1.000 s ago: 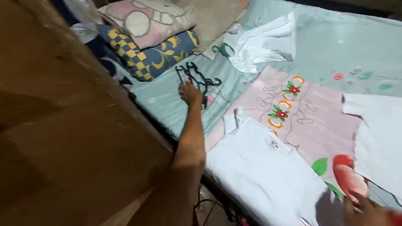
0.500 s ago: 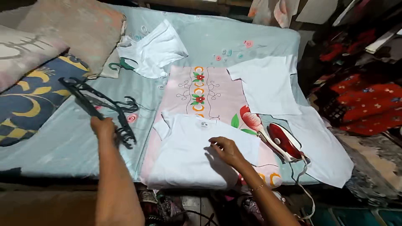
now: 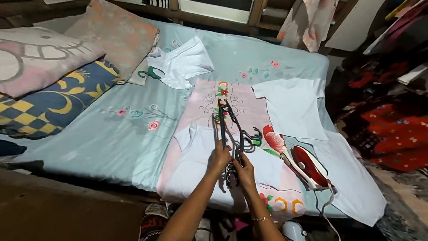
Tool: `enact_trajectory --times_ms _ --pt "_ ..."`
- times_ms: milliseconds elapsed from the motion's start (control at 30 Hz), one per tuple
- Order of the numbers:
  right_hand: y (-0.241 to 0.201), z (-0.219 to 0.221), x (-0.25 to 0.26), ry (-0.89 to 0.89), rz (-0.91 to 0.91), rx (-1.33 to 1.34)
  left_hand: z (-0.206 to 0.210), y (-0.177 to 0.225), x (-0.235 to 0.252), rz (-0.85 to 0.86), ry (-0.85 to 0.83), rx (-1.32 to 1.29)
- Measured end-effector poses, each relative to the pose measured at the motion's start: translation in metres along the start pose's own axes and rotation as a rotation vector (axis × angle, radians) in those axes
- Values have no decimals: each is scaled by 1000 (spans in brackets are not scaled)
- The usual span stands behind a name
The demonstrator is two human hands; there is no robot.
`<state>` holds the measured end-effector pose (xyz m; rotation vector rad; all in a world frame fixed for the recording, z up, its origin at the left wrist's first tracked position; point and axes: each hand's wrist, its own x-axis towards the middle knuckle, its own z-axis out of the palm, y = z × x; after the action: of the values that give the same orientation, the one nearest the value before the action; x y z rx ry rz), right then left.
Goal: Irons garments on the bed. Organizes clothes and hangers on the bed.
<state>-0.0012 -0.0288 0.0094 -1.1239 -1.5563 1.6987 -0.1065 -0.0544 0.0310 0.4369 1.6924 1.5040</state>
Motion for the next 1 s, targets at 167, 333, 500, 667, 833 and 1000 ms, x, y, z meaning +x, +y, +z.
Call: enact_trajectory --times_ms 167,333,500,667,833,1000 --pt "-7 -8 23 52 -25 -23 -14 -15 17 100 -49 182" --pt "-69 -12 108 24 -148 -190 -71 3 20 207 99 390" --pt "-109 -23 239 -37 -148 -272 -111 4 37 318 239 616" --pt "-74 -49 220 -204 -156 -638 -148 -13 80 354 273 942" --pt "18 -93 141 -305 -75 -1097 -173 -11 99 166 113 1170" --pt "-1 -115 106 -216 30 -1138 -192 10 92 68 71 1033"
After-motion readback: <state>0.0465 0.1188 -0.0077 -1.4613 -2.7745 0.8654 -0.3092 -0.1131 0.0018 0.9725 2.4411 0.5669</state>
